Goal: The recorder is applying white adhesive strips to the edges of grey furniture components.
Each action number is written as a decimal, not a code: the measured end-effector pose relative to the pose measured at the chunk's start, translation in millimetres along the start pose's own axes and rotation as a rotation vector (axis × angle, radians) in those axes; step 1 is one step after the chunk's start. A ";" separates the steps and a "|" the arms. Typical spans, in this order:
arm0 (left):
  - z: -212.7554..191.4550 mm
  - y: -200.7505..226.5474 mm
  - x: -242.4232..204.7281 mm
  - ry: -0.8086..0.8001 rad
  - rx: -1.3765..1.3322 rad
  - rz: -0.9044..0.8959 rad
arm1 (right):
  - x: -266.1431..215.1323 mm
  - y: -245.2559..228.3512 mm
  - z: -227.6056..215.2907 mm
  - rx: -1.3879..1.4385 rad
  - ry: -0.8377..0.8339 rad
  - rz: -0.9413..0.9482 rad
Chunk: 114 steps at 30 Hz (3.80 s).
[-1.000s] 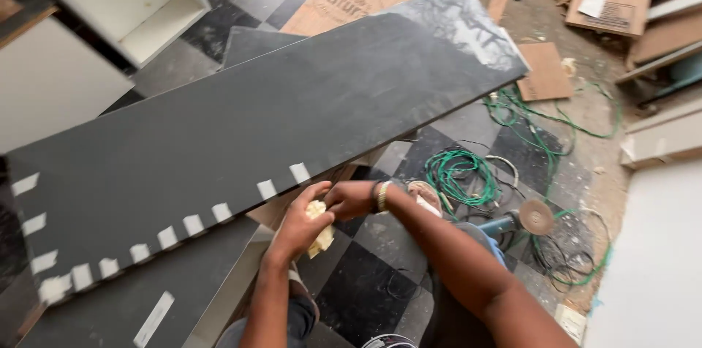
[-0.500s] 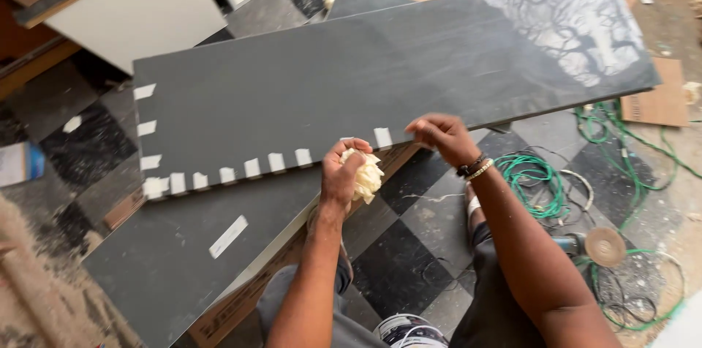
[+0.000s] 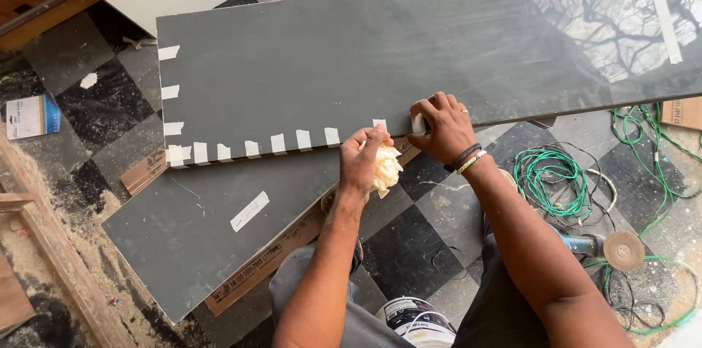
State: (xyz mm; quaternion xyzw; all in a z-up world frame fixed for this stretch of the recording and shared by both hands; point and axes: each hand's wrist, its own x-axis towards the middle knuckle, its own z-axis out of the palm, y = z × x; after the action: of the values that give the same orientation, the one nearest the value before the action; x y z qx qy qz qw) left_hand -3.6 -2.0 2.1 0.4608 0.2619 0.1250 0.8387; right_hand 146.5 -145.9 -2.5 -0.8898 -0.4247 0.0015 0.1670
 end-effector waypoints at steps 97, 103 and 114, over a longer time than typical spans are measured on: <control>36.8 -41.8 20.0 -0.355 0.096 -0.206 | -55.6 58.0 0.5 1.074 -0.517 0.134; 44.7 -24.2 18.0 -0.120 -0.171 -0.023 | -66.0 -4.3 -6.4 1.174 0.090 0.336; 51.9 -16.8 -4.6 -0.518 0.099 0.151 | -58.7 -30.7 -51.1 1.030 0.244 -0.100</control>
State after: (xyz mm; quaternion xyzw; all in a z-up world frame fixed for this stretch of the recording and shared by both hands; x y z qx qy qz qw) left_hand 20.8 -49.9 12.3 0.5362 0.0096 0.0520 0.8424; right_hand 93.2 -187.5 46.7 -0.6650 -0.3885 0.0985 0.6302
